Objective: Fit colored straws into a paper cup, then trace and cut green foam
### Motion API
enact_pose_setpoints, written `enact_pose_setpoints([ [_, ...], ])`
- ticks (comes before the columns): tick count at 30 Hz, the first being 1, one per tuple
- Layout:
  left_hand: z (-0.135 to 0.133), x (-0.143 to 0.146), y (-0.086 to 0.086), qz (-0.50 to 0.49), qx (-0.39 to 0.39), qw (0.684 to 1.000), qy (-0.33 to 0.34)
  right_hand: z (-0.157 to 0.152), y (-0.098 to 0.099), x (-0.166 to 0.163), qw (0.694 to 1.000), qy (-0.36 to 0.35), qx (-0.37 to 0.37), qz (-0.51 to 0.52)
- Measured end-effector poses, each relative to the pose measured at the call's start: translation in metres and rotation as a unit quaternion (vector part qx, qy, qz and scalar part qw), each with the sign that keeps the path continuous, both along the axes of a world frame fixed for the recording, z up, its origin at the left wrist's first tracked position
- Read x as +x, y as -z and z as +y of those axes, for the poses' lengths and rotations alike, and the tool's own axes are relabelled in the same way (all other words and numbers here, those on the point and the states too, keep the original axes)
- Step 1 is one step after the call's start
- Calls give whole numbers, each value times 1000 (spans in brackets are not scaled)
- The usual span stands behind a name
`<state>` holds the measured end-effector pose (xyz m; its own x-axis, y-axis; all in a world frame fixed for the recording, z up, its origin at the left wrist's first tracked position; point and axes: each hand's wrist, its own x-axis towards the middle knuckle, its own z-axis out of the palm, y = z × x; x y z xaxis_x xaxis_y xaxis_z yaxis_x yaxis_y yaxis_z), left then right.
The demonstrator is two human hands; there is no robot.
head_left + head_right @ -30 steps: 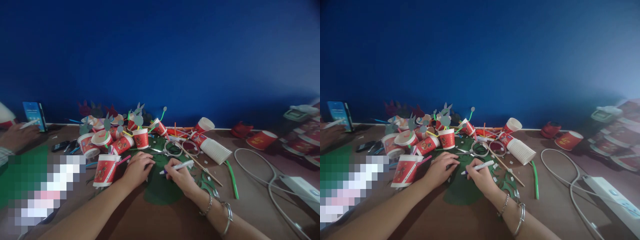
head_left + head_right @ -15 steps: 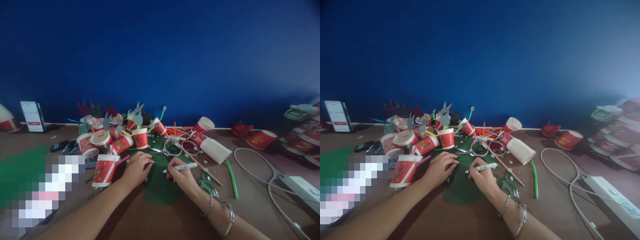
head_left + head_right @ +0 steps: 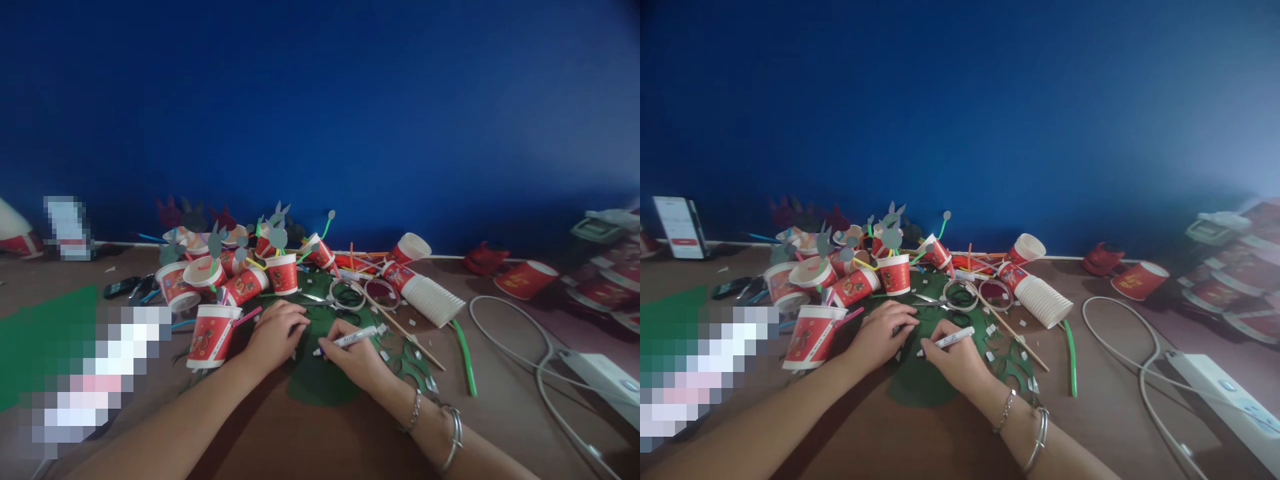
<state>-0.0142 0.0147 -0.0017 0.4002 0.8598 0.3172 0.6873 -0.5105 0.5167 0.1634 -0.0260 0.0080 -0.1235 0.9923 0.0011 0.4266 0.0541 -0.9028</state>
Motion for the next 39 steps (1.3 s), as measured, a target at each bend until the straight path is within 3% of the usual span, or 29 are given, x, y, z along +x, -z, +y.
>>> enact_pose_setpoints([
  [39,1,1,-1,4,-6,1000,-3,0,0,-1,999,-1,15,-38],
])
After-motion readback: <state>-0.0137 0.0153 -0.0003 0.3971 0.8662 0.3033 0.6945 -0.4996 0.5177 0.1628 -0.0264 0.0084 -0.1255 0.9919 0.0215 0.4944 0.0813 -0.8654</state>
